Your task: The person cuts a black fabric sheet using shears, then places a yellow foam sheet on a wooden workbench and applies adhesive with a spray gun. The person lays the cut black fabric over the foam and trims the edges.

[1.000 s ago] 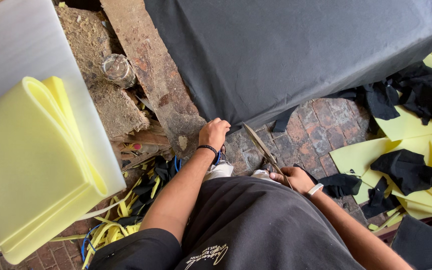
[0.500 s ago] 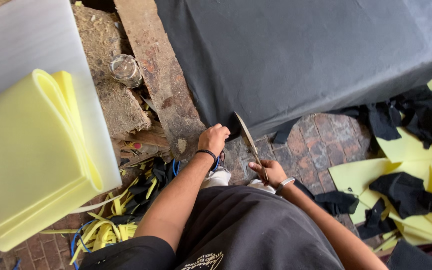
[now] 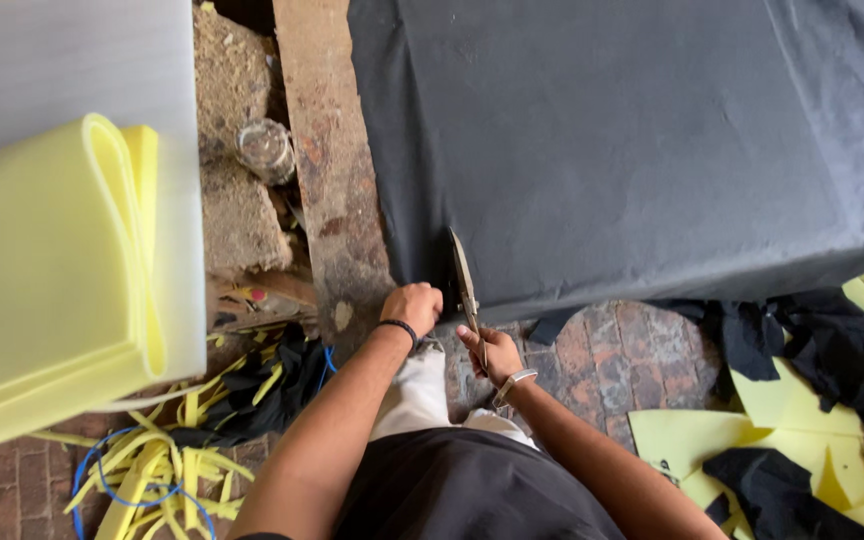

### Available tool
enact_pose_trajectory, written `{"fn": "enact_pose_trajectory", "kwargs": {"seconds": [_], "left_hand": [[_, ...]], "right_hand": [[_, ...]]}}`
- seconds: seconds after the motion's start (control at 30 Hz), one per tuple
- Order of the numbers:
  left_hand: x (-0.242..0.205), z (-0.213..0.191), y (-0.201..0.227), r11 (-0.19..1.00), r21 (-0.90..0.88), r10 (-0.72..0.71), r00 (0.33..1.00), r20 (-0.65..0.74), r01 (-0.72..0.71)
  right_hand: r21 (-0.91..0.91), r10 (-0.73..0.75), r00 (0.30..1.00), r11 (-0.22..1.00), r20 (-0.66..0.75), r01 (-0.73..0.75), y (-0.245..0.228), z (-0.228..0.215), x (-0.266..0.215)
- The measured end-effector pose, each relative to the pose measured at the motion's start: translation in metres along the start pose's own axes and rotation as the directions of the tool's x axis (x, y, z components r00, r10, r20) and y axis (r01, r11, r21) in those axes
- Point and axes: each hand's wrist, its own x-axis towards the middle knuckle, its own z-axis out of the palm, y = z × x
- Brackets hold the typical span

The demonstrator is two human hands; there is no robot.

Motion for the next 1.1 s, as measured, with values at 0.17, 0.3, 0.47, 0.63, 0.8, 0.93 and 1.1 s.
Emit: {"fn": "enact_pose_trajectory", "kwargs": {"seconds": [0.17, 0.3, 0.47, 0.63, 0.8, 0.93, 1.1], "left_hand": [[0.031, 0.002, -0.021, 0.999, -0.041, -0.005, 0.935, 0.355, 0.021], [0.055, 0.01, -0.032, 0.976, -0.071, 0.211, 0.811, 0.545, -0.207], [0.07, -0.013, -0.042, 0.948, -0.306, 0.29, 0.644, 0.708, -0.09], [0.13, -0.08, -0.06, 0.936, -0.337, -0.095, 0.994, 0.045, 0.105], [0.209, -0.109, -0.075, 0.993, 0.103, 0.088, 0.921, -0.379, -0.052], [0.219, -0.099, -0.082, 0.986, 0.164, 0.06, 0.957, -0.283, -0.013], [0.215, -0.103, -0.082, 0.987, 0.16, 0.036, 0.968, -0.248, 0.004]], "right_hand": [[-0.013, 0.003, 0.999, 1.0, -0.041, -0.004, -0.062, 0.015, 0.05], [0.048, 0.027, 0.997, 0.999, -0.069, -0.024, -0.11, 0.026, 0.091], [0.023, 0.04, 0.996, 0.999, -0.076, -0.038, -0.147, 0.035, 0.134], [-0.095, 0.075, 0.992, 0.992, -0.101, -0.085, -0.152, 0.033, 0.134], [-0.061, 0.106, 0.987, 0.992, -0.12, -0.114, -0.153, 0.036, 0.13], [-0.031, 0.107, 0.987, 0.993, -0.119, -0.112, -0.17, 0.038, 0.151], [-0.025, 0.05, 0.994, 0.998, -0.102, -0.053, -0.213, 0.047, 0.195]]}}
